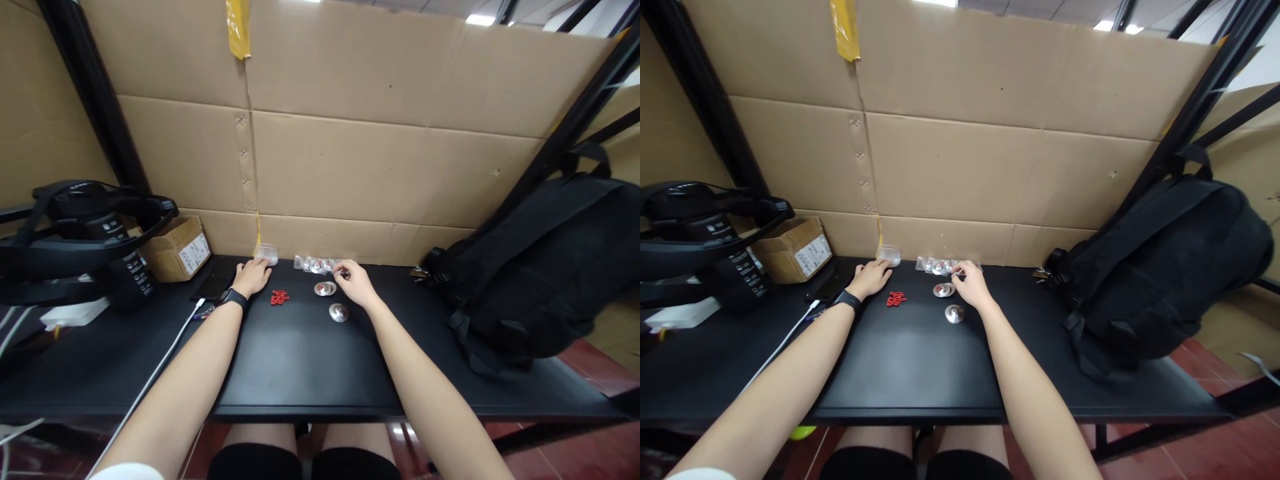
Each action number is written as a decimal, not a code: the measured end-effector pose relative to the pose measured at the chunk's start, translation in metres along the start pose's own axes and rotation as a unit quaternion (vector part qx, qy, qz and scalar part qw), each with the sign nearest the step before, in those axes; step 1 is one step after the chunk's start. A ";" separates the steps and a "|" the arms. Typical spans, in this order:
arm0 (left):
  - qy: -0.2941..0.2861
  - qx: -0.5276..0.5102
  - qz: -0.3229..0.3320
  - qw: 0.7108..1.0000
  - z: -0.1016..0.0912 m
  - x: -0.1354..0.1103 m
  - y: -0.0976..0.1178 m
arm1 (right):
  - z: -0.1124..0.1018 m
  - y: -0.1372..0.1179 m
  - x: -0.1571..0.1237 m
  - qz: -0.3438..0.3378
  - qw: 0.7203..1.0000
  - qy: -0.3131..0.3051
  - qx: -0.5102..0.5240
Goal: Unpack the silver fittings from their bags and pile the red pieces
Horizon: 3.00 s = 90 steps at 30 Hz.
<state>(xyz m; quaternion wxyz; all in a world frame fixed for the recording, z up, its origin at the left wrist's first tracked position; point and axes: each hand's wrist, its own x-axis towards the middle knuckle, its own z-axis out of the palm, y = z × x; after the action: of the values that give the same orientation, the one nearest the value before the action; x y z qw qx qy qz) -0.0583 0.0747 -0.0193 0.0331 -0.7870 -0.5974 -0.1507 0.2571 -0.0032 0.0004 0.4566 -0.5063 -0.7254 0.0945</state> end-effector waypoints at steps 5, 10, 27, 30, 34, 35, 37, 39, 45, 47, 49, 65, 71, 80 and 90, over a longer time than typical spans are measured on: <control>-0.011 0.008 0.005 1.000 0.002 0.004 0.000 | 0.003 0.003 -0.004 -0.034 0.991 -0.117 -0.048; -0.019 0.002 -0.005 1.000 0.001 0.005 0.001 | 0.007 0.003 -0.006 -0.010 0.983 -0.169 -0.068; 0.016 0.021 -0.012 1.000 -0.007 -0.004 0.009 | 0.012 -0.002 -0.009 0.049 0.981 -0.173 -0.074; 0.052 0.010 0.004 0.999 -0.011 -0.007 0.011 | 0.011 -0.004 -0.009 0.031 0.985 -0.161 -0.056; 0.102 -0.041 0.034 0.993 -0.020 -0.010 0.019 | 0.009 -0.008 -0.007 0.002 0.994 -0.107 -0.021; 0.103 -0.067 0.047 0.991 -0.023 -0.010 0.023 | 0.010 -0.010 -0.006 0.003 0.996 -0.088 0.001; 0.083 -0.141 0.096 0.982 -0.028 -0.011 0.035 | 0.012 -0.014 -0.006 0.026 0.996 -0.053 0.068; 0.041 -0.233 0.163 0.958 -0.033 -0.015 0.051 | 0.017 -0.020 -0.006 0.063 0.986 -0.036 0.147; 0.030 -0.367 0.235 0.899 -0.043 -0.030 0.094 | 0.025 -0.039 -0.012 0.118 0.940 -0.089 0.306; 0.043 -0.364 0.242 0.898 -0.044 -0.032 0.098 | 0.025 -0.043 -0.013 0.125 0.934 -0.093 0.323; 0.029 -0.364 0.254 0.896 -0.044 -0.033 0.098 | 0.023 -0.046 -0.014 0.119 0.932 -0.098 0.327; -0.092 -0.086 0.159 0.979 -0.063 -0.018 0.033 | -0.032 -0.026 -0.010 0.017 0.954 -0.297 0.033; -0.164 -0.129 0.165 0.964 -0.064 -0.020 0.023 | -0.037 -0.023 -0.013 0.019 0.934 -0.356 -0.027; -0.117 -0.153 0.176 0.965 -0.054 -0.014 0.021 | -0.035 -0.015 -0.011 0.045 0.928 -0.367 -0.041; -0.064 -0.155 0.233 0.958 -0.050 -0.016 0.047 | -0.013 0.010 -0.007 -0.027 0.976 -0.210 -0.050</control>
<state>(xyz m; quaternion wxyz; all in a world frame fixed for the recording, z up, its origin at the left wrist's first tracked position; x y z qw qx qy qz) -0.0277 0.0347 0.0294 -0.0932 -0.9080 -0.3675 -0.1783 0.2743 -0.0083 -0.0018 0.2708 -0.4777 -0.8221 0.1502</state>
